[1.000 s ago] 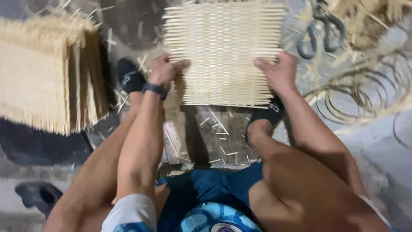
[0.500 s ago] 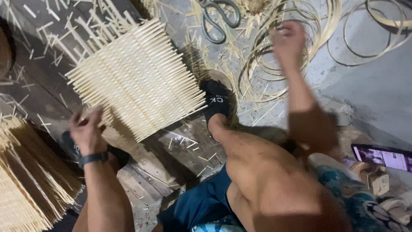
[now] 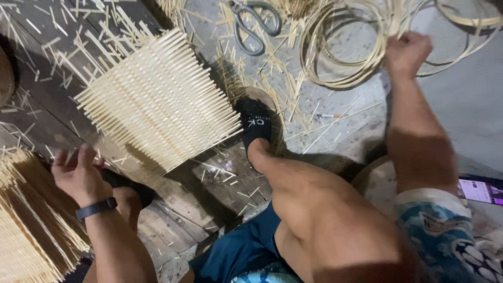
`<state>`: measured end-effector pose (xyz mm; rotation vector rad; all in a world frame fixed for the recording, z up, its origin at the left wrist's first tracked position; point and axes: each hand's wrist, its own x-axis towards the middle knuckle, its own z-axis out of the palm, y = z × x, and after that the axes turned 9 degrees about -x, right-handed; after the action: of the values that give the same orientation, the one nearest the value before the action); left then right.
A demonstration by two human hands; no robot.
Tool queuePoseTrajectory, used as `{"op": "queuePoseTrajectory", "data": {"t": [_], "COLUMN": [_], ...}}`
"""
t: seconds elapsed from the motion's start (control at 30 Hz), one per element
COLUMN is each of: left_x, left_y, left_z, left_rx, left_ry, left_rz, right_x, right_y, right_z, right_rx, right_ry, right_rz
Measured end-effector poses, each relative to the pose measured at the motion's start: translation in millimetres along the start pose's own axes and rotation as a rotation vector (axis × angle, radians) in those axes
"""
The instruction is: The person sits on the floor and repeatedly places a circular bamboo frame over a flat woven bamboo mat. They then use shears to trim the excess mat material around the frame's edge. The finished plates are stacked nearby.
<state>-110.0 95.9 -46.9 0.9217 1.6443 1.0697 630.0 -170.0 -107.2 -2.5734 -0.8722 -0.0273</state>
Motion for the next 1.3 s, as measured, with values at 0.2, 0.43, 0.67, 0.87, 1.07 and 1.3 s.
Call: {"op": "queuePoseTrajectory", "data": {"t": [0.2,0.43,0.67,0.87,1.07,1.3], "left_x": [-28.4,-80.0,-85.7,-80.4,-52.0,-50.3], "left_y": [40.2,95.1,129.0,122.5,118.0,62.0], "left_z": [43.2,171.0,184.3,134.0,91.4,91.5], "left_rx": [0.207,-0.068,-0.815,-1.087,-1.083,-1.171], "left_ry": [-0.123,-0.54,-0.7,-0.64,-0.631,-0.512], "left_rz": [0.527,0.4,-0.263,-0.401,-0.441,-0.303], "right_x": [42.6,39.1,-6.2,-51.2,-88.6,-113.3], "right_y": [-60.6,-224.8,-366.2,-422.7,-421.4,-400.8], "right_z": [-49.2,-110.2,-153.9,-129.0,-81.4,-22.5], "right_rx": [0.532,0.577,0.522,0.727,1.064,1.421], "right_ry": [-0.177,-0.5,-0.816,-1.133,-1.248,-1.079], "right_rz": [0.08,-0.255,-0.624,-0.35,-0.141,-0.161]}}
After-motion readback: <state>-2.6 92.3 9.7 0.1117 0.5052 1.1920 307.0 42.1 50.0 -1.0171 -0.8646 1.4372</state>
